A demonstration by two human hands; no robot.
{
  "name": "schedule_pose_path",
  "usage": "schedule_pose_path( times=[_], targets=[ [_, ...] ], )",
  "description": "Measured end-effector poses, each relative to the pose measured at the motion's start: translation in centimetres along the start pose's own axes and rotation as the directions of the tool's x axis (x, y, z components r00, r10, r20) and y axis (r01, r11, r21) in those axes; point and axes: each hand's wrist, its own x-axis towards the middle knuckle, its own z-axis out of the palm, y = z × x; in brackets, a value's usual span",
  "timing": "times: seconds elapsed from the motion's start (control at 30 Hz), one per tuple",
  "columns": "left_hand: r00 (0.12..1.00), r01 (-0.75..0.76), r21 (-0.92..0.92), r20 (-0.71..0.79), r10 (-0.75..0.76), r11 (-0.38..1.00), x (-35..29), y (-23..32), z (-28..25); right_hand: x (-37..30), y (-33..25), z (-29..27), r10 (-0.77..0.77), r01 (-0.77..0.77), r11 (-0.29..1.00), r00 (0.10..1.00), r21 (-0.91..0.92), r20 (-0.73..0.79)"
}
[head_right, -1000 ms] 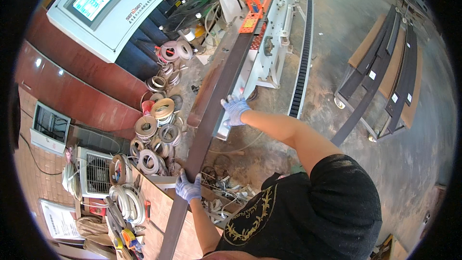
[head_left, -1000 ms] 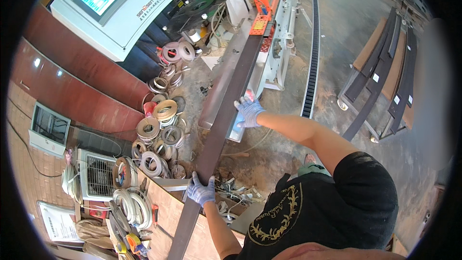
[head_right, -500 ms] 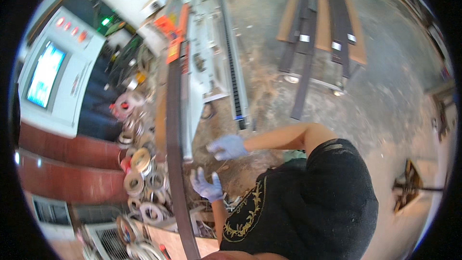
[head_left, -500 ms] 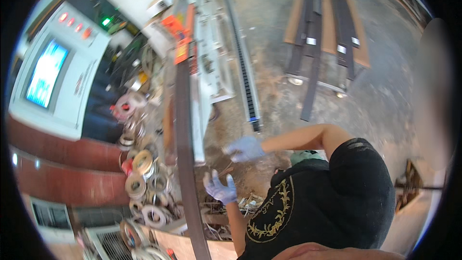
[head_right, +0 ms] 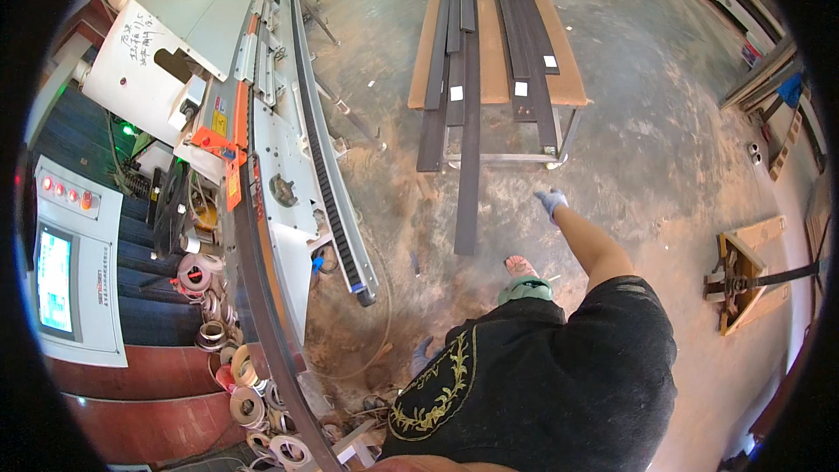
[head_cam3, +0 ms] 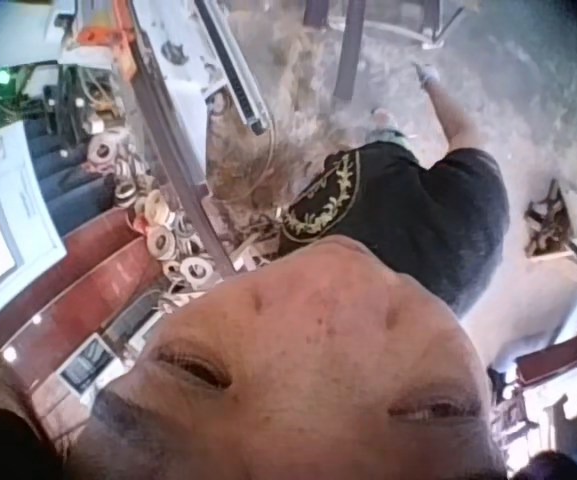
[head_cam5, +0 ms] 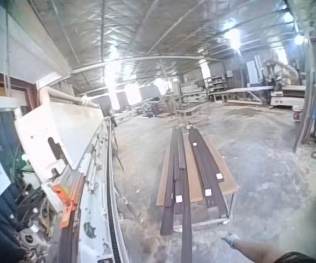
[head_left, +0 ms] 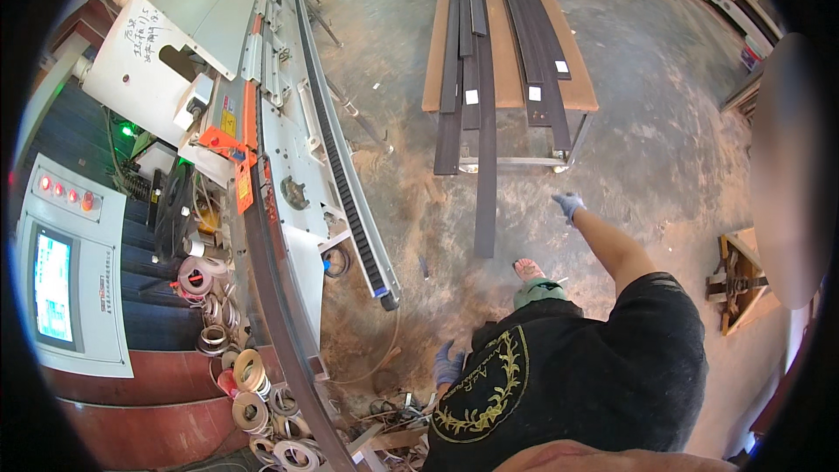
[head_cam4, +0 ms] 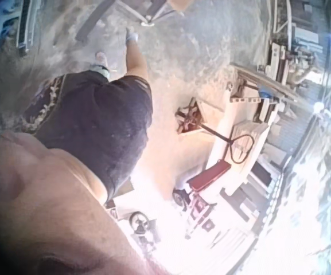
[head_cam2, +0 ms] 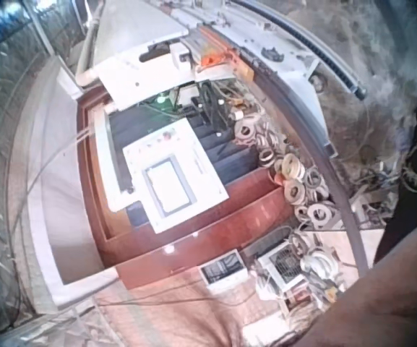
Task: The person repeatedly picks up long dark wooden planks, places them on a conveyor belt sander, and pushes them through the machine. After each pass, the person removes the plank and stacks it with others on a nearby table.
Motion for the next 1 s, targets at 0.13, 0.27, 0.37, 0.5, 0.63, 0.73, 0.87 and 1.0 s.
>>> schedule_pose_path(
  times=[0.13, 0.27, 0.37, 0.5, 0.63, 0.73, 0.87, 1.0],
  targets=[
    [0.986, 0.145, 0.034, -0.084, -0.142, 0.989, -0.3, 4.6, -0.2, 3.5, -8.5, -1.9, -0.137, 0.14, 0.983, 0.99, 0.119, -0.036],
    [0.966, 0.248, -0.015, -0.068, -0.248, 0.969, 0.9, 7.0, 2.3, 15.8, -10.1, -5.0, -0.093, 0.115, 0.99, 0.965, 0.078, -0.244],
    [0.902, 0.423, -0.178, -0.005, -0.431, 0.888, -1.7, 3.9, 4.1, 18.4, -12.6, -4.0, -0.118, 0.135, 0.931, 0.991, 0.338, -0.071],
    [0.81, 0.584, -0.048, -0.042, -0.585, 0.811, -4.5, 13.8, 3.6, 21.5, -14.8, -4.3, -0.172, 0.014, 0.862, 0.948, 0.506, 0.268],
    [0.904, 0.417, -0.207, -0.01, -0.428, 0.885, -5.7, 7.6, 4.8, 23.2, -14.6, -4.4, -0.095, -0.233, 0.801, 0.86, 0.551, 0.502],
    [0.875, 0.484, -0.095, 0.046, -0.482, 0.87, -4.8, 8.3, 3.9, 22.9, -16.1, -1.7, -0.083, -0.29, 0.77, 0.838, 0.568, 0.54],
    [0.763, 0.638, 0.165, -0.003, -0.646, 0.753, -1.8, 18.2, 2.3, 22.0, -17.8, 3.3, -0.107, -0.262, 0.756, 0.855, 0.6, 0.508],
    [0.86, 0.51, -0.049, 0.006, -0.51, 0.859, 0.7, 17.8, 1.7, 20.1, -17.3, 4.2, -0.19, -0.081, 0.698, 0.937, 0.712, 0.292]
  ],
)
